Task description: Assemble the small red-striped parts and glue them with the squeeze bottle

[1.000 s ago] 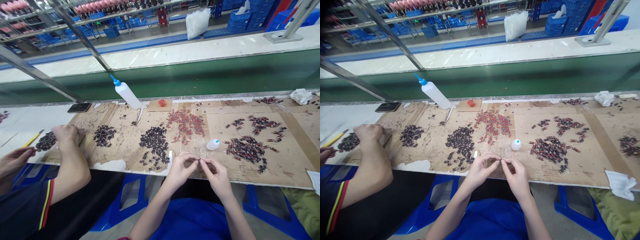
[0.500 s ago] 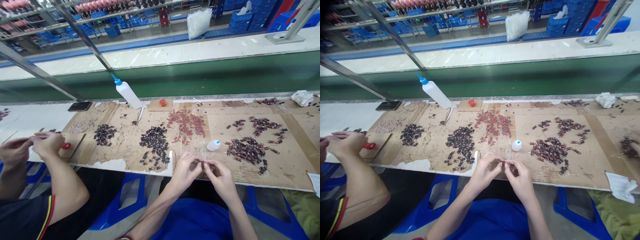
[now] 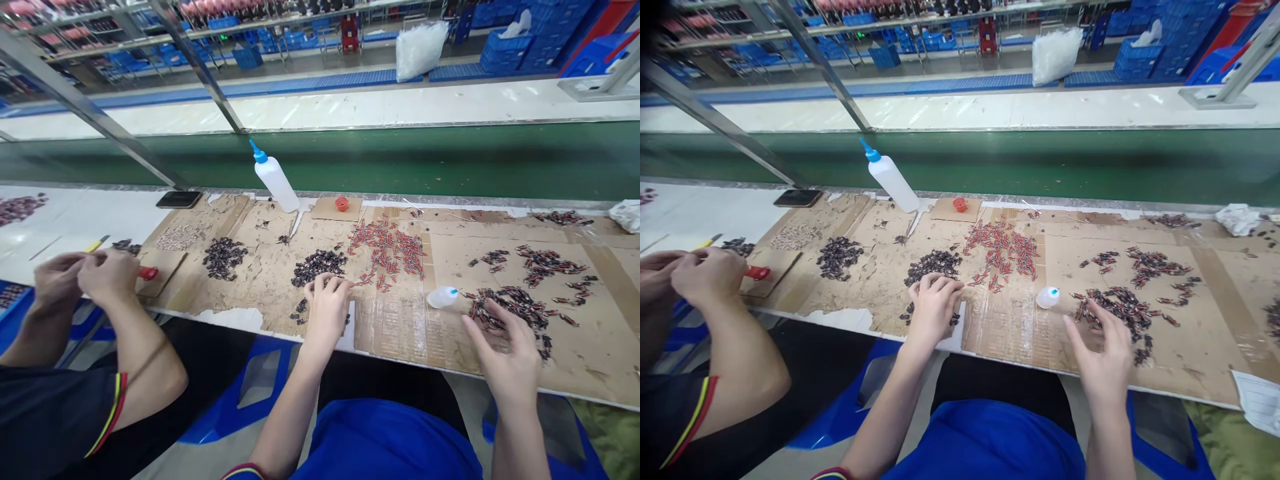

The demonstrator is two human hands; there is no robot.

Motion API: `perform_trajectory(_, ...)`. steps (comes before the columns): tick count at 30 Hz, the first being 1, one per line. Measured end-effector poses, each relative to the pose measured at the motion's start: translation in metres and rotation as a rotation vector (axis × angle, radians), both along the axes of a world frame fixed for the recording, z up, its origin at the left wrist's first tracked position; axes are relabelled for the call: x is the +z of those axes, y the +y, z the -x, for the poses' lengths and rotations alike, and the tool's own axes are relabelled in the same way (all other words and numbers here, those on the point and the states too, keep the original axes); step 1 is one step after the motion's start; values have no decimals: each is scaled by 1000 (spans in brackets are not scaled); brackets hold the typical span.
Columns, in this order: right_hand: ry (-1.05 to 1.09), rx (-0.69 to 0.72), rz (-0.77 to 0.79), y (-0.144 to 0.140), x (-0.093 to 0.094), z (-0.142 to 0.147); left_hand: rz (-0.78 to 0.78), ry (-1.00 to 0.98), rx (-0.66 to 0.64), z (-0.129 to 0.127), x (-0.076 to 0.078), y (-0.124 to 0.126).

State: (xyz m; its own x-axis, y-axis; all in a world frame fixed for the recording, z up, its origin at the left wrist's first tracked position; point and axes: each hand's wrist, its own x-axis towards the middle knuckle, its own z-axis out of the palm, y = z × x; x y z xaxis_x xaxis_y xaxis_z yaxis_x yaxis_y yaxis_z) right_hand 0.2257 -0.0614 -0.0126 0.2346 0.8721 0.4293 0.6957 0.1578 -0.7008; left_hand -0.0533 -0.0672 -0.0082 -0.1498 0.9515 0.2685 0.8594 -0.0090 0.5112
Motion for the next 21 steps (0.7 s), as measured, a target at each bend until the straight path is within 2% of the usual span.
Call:
perform_trajectory(3,-80,98,8,10,-10,15,-9,61,-45,7,-9,2)
perform_trajectory(8,-69,145,31,23,-25,27,15,132,-101,11,-17,3)
perform_trajectory(11,82,157,118,21,-23,29,67,118,-127,10,-12,3)
perform_trajectory(15,433,232,267,10,-19,32,111,-86,-147,-7,-2,2)
perform_trajectory(18,574,217,239,5,-16,34,160,-259,-249,-29,-1,-1)
perform_trajectory(21,661,154,174,3,-13,34,218,-327,-330,-50,-8,-3)
